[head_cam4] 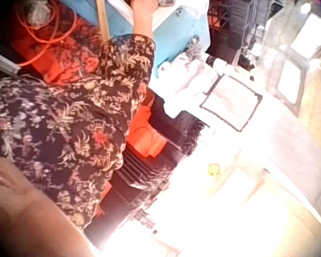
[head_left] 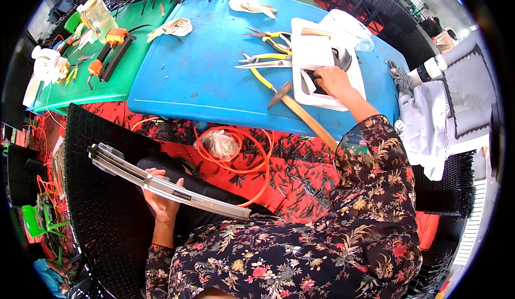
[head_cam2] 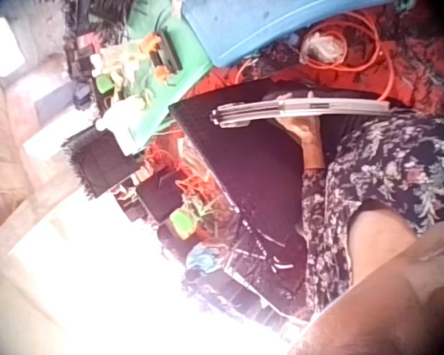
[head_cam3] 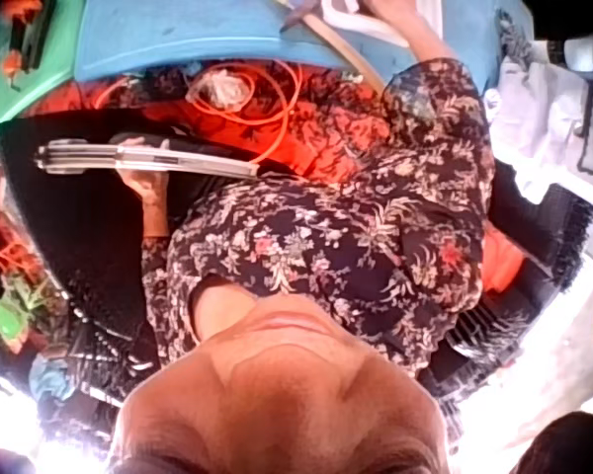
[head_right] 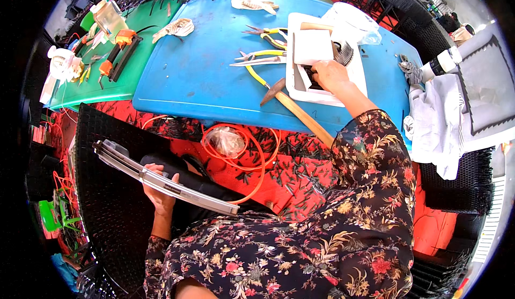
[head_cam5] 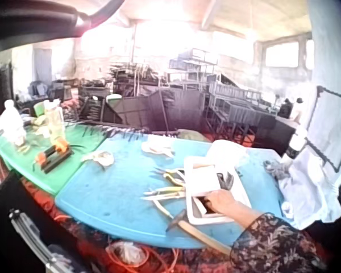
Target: The person weaves black plastic strips into a chair seat frame using a pneumatic staple gun and pliers. They repeatedly thread the strips through the frame, staple them in place, and trim the excess material.
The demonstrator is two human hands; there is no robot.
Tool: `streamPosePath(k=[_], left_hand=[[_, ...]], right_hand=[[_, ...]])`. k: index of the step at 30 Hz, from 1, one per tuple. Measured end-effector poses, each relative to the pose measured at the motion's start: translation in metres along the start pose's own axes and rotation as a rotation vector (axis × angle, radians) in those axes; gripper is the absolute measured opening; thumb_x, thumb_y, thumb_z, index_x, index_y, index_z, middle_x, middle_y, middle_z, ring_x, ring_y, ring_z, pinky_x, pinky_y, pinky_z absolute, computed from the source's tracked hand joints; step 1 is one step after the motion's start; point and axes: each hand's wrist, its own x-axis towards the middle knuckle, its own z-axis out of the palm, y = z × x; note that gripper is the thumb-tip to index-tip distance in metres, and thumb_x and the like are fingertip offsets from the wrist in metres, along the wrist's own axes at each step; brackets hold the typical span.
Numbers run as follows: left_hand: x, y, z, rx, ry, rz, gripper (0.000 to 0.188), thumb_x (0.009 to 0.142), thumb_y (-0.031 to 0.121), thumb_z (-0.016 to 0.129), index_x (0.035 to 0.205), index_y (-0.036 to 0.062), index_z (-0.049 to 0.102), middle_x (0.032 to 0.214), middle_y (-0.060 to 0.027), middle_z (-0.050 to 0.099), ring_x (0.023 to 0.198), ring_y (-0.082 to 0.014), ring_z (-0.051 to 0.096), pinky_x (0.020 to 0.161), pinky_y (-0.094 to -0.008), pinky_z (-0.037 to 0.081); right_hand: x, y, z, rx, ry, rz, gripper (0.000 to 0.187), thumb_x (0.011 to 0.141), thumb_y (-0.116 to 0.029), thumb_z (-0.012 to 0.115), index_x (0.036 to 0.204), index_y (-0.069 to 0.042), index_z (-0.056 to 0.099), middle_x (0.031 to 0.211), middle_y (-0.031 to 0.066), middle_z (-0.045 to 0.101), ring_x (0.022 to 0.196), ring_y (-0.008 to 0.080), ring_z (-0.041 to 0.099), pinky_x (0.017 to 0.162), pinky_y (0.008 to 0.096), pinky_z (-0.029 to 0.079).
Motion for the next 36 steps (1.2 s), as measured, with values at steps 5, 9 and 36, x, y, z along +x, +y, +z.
streamPosePath(k=[5, 9, 36], left_hand=[[-0.001, -0.003, 0.0, 0.076, 0.01, 0.039, 0.042, 0.058, 0.007, 0.081, 0.081, 0.0058, 0.045, 0.092, -0.0118, 0.054, 0.092, -0.0316, 0.052, 0.084, -0.0438, 0.042], [-0.001, -0.003, 0.0, 0.104, 0.011, 0.045, 0.044, 0.057, 0.008, 0.082, 0.082, 0.0063, 0.045, 0.092, -0.0117, 0.054, 0.095, -0.032, 0.052, 0.087, -0.0438, 0.042], [-0.022, -0.022, 0.016, -0.969, 0.135, -0.709, 0.048, 0.078, 0.044, 0.057, 0.112, 0.0118, 0.052, 0.102, -0.0062, 0.057, 0.102, -0.025, 0.054, 0.08, -0.0538, 0.049]], right_hand=[[0.004, -0.001, 0.0, 0.025, -0.055, 0.047, 0.019, 0.076, -0.019, 0.062, 0.091, -0.013, 0.07, 0.09, 0.0155, 0.067, 0.089, 0.0321, 0.063, 0.079, 0.0426, 0.05], [0.006, -0.003, -0.001, 0.012, -0.118, 0.101, 0.02, 0.071, -0.018, 0.062, 0.088, -0.011, 0.071, 0.091, 0.0168, 0.067, 0.09, 0.0326, 0.063, 0.08, 0.042, 0.05], [0.005, -0.181, -0.097, 1.48, -0.178, -0.325, 0.012, 0.074, -0.011, 0.07, 0.08, -0.001, 0.066, 0.071, -0.0002, 0.057, 0.062, 0.0056, 0.048, 0.055, 0.0213, 0.036]])
